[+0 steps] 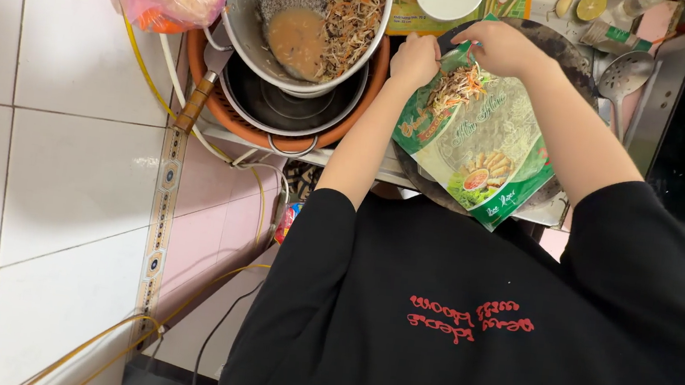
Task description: Rolling and frying spring rolls in a kitchen.
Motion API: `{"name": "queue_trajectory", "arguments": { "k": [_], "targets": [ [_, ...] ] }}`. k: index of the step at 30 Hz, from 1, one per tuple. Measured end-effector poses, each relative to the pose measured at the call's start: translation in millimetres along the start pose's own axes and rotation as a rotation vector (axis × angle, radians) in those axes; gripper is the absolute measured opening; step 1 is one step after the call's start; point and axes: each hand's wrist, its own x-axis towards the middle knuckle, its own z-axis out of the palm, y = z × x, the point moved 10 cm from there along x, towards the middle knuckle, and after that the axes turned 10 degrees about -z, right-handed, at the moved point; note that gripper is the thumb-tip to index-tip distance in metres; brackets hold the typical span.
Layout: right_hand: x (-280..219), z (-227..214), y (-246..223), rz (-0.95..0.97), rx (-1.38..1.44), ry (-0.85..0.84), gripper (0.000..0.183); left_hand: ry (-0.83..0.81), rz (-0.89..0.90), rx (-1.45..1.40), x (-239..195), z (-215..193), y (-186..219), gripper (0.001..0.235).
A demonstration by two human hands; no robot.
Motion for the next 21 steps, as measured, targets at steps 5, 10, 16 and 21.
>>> {"name": "queue_trajectory", "arguments": {
  "k": [5, 10, 16, 21],
  "targets": [
    [16, 0, -19, -0.073, 0.127, 0.015, 0.038, 0.092, 0.054, -0.083, -6, -9, 4, 0.012],
    [10, 10, -10, -0.103, -0.011, -0.014, 0.026, 0.061, 0.069, -0.258, -37, -31, 8, 0.026],
    [-15, -13, -32, -0.24, -0.092, 0.076, 0.012, 0.103, 0.15, -0.354, -77, -35, 13, 0.014],
    [-40, -33, -63, -0.274, -0.05, 0.108, 0.008, 0.37, 0.38, -0.3, -132, -36, 36, 0.01]
  ]
}}
